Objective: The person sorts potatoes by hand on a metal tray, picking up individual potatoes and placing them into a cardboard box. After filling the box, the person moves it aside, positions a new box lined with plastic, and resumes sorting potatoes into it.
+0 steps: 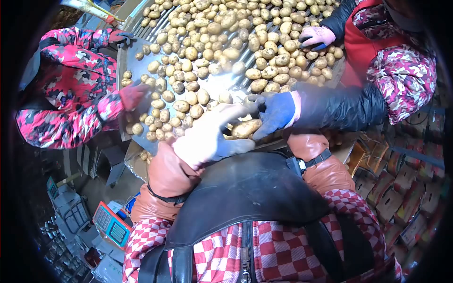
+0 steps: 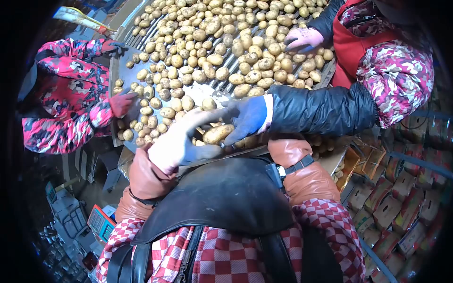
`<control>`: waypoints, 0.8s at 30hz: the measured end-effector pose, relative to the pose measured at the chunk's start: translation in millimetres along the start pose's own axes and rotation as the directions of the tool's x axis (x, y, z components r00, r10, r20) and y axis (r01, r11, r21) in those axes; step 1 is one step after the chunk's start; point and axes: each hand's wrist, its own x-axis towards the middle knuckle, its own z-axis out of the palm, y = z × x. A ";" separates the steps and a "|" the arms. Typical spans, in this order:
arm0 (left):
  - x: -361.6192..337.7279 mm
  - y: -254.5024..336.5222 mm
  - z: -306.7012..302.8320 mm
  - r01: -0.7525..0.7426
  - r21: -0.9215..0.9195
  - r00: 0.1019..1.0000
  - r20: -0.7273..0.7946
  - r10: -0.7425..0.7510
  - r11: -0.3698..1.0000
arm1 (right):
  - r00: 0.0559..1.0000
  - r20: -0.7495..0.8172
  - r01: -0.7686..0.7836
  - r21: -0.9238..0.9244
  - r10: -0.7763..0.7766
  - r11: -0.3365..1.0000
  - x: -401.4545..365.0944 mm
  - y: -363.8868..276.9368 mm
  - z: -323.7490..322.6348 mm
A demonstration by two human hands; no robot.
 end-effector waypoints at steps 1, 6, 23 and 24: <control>-1.7 2.7 2.4 -0.079 0.171 0.997 0.007 0.079 0.982 | 0.996 -0.006 0.085 -0.005 -0.085 0.996 0.2 3.3 -0.2; -5.5 -54.9 18.8 0.266 -0.699 0.946 0.057 -0.320 0.664 | 0.899 0.116 0.416 -0.528 -0.422 0.740 -6.5 34.7 -15.3; -15.7 -94.3 60.4 0.075 -0.565 0.976 -0.130 -0.178 0.822 | 0.619 -0.777 0.056 -0.098 -0.112 0.994 13.4 55.9 81.3; -10.9 -98.3 57.1 0.186 -0.629 0.968 -0.013 -0.249 0.755 | 0.519 -0.760 0.196 -0.340 -0.392 0.920 14.0 69.8 77.1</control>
